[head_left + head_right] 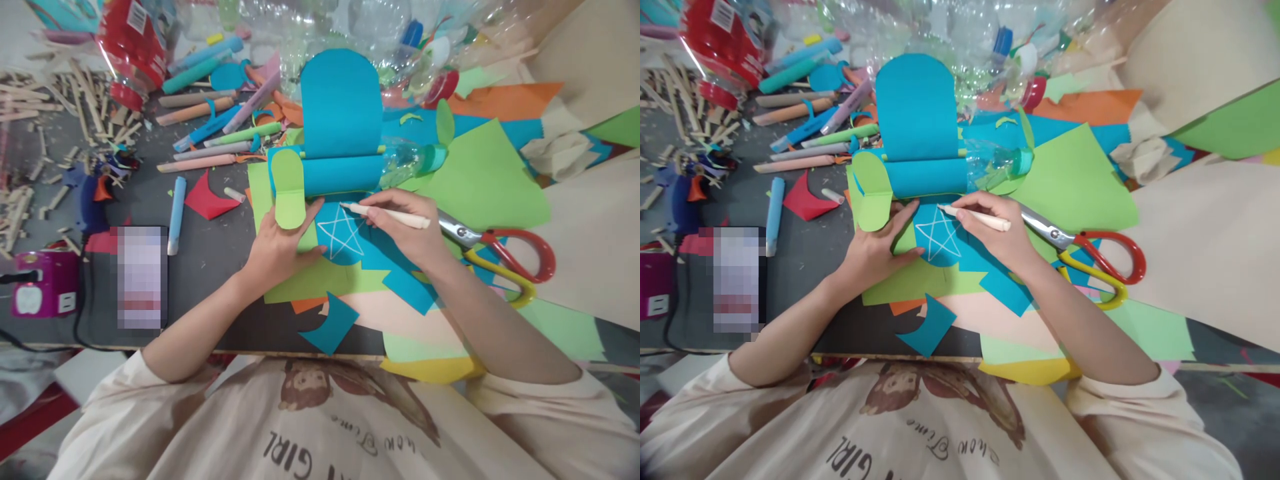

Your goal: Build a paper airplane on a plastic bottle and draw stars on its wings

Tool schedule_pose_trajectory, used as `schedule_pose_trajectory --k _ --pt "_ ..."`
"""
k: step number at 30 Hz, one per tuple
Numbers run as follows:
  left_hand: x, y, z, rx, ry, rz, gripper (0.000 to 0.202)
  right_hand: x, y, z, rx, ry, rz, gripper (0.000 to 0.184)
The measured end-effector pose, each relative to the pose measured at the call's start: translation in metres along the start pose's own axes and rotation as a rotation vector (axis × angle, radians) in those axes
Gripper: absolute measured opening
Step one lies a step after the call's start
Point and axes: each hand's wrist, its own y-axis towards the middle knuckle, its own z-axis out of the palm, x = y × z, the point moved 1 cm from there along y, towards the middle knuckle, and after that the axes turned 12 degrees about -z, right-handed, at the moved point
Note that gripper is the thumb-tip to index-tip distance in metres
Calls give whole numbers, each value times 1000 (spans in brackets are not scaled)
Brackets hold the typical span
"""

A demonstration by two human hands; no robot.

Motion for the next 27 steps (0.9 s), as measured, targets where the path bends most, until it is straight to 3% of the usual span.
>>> schedule_pose_trajectory --k 27 --pt "-3 0 -4 23 47 1 66 8 2 0 117 -78 18 21"
